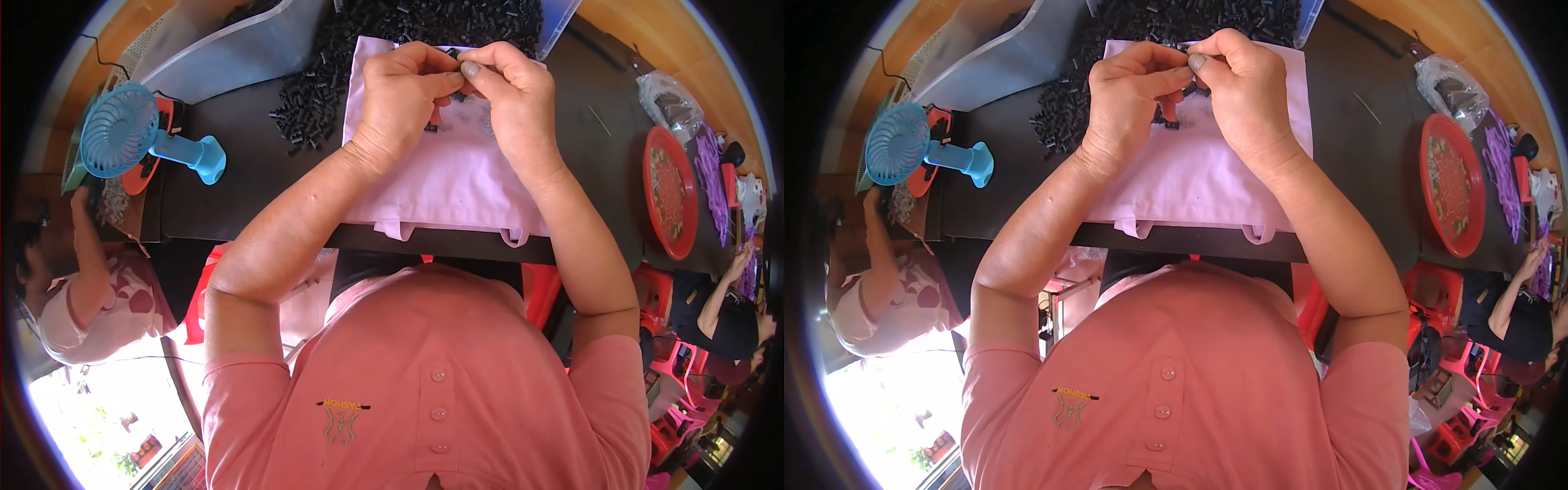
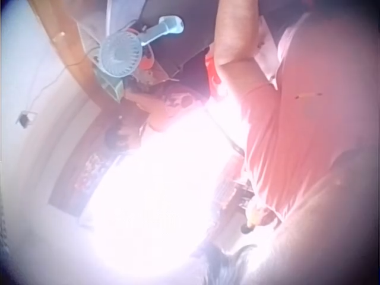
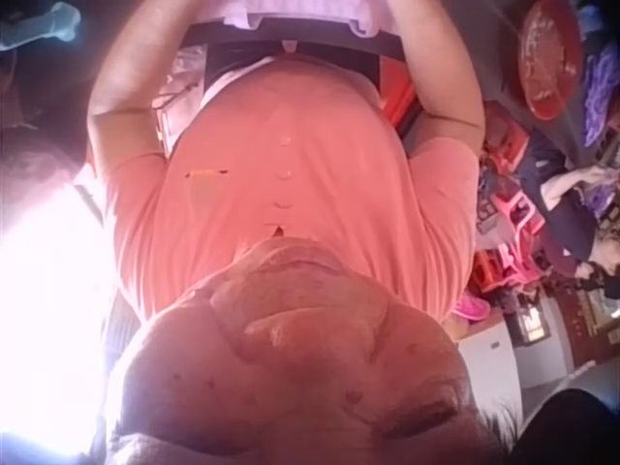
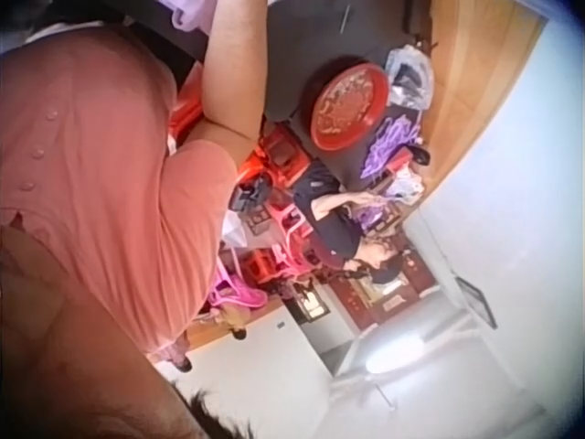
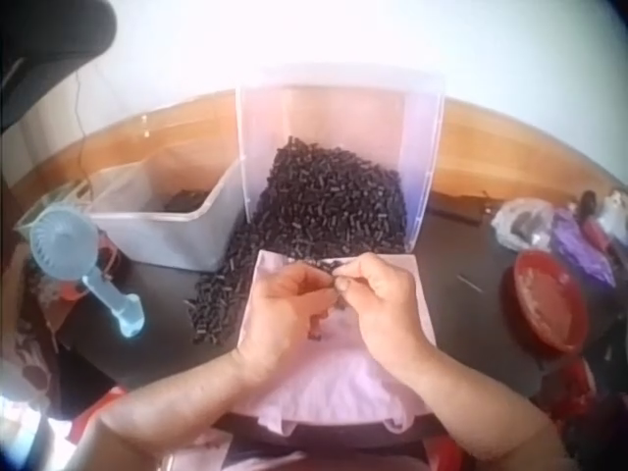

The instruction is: The person assembles small components by hand, inserting metal pins into black plastic pieces and placing the assembled parts on a cloth.

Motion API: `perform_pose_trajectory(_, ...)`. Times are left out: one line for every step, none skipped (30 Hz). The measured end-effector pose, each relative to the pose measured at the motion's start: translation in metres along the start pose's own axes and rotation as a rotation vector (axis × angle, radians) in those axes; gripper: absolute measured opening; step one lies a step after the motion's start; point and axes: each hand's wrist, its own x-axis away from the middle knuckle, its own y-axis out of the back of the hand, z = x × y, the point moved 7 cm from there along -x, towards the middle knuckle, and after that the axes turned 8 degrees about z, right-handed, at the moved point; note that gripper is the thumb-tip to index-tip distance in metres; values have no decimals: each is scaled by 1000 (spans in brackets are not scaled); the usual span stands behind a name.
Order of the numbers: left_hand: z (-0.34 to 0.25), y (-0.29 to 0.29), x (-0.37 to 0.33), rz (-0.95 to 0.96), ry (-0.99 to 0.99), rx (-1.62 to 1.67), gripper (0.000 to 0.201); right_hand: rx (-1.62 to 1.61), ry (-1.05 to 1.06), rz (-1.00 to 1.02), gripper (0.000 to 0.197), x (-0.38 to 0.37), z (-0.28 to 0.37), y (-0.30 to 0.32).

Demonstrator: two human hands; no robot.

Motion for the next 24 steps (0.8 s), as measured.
perform_pose_trajectory(1,0,-1,12,19,41,11,0,3,-1,12,-1,3,1)
perform_pose_trajectory(1,3,-2,10,18,41,11,-111,-35,24,14,-1,3,1)
perform_pose_trajectory(4,3,-3,40,42,109,12,-220,-73,50,16,-2,2,0)
perform_pose_trajectory(6,3,-4,70,66,177,12,-220,-72,53,16,-2,2,1)
perform_pose_trajectory(6,3,-5,70,64,178,12,-167,-45,80,18,-3,5,1)
perform_pose_trajectory(8,4,-5,65,70,236,12,-113,-18,109,20,-3,7,1)
perform_pose_trajectory(9,5,-6,59,76,294,12,-112,-18,111,20,-2,7,1)
perform_pose_trajectory(10,7,-6,59,75,296,12,-4,10,137,22,-1,10,0)
perform_pose_trajectory(12,8,-7,71,91,305,12,104,37,164,25,0,12,-2)
perform_pose_trajectory(14,8,-8,83,107,313,13,106,37,165,25,-1,9,-5)
perform_pose_trajectory(14,8,-8,83,106,312,13,307,173,92,27,0,16,-5)
perform_pose_trajectory(15,8,-9,90,108,320,13,507,310,17,28,3,24,-8)
perform_pose_trajectory(16,7,-9,98,110,328,13,506,311,17,28,3,23,-11)
perform_pose_trajectory(17,7,-9,99,111,331,13,617,388,-47,28,6,27,-13)
perform_pose_trajectory(17,6,-8,100,111,330,13,727,465,-112,27,9,32,-14)
perform_pose_trajectory(18,5,-8,101,110,329,13,730,463,-111,27,8,29,-14)
perform_pose_trajectory(18,4,-8,101,110,331,13,761,488,-133,27,9,29,-15)
perform_pose_trajectory(18,3,-8,107,119,325,13,791,512,-156,27,9,29,-15)
perform_pose_trajectory(17,2,-8,114,127,319,14,793,512,-156,27,9,30,-14)
perform_pose_trajectory(17,2,-8,114,126,319,14,798,527,-151,27,9,31,-14)
perform_pose_trajectory(16,2,-9,135,126,354,15,803,542,-148,28,10,33,-13)
perform_pose_trajectory(14,1,-9,157,126,388,18,804,543,-148,28,10,35,-12)
perform_pose_trajectory(12,1,-9,157,125,388,18,806,561,-148,29,11,39,-10)
perform_pose_trajectory(10,2,-7,136,145,384,22,808,579,-149,31,12,42,-9)
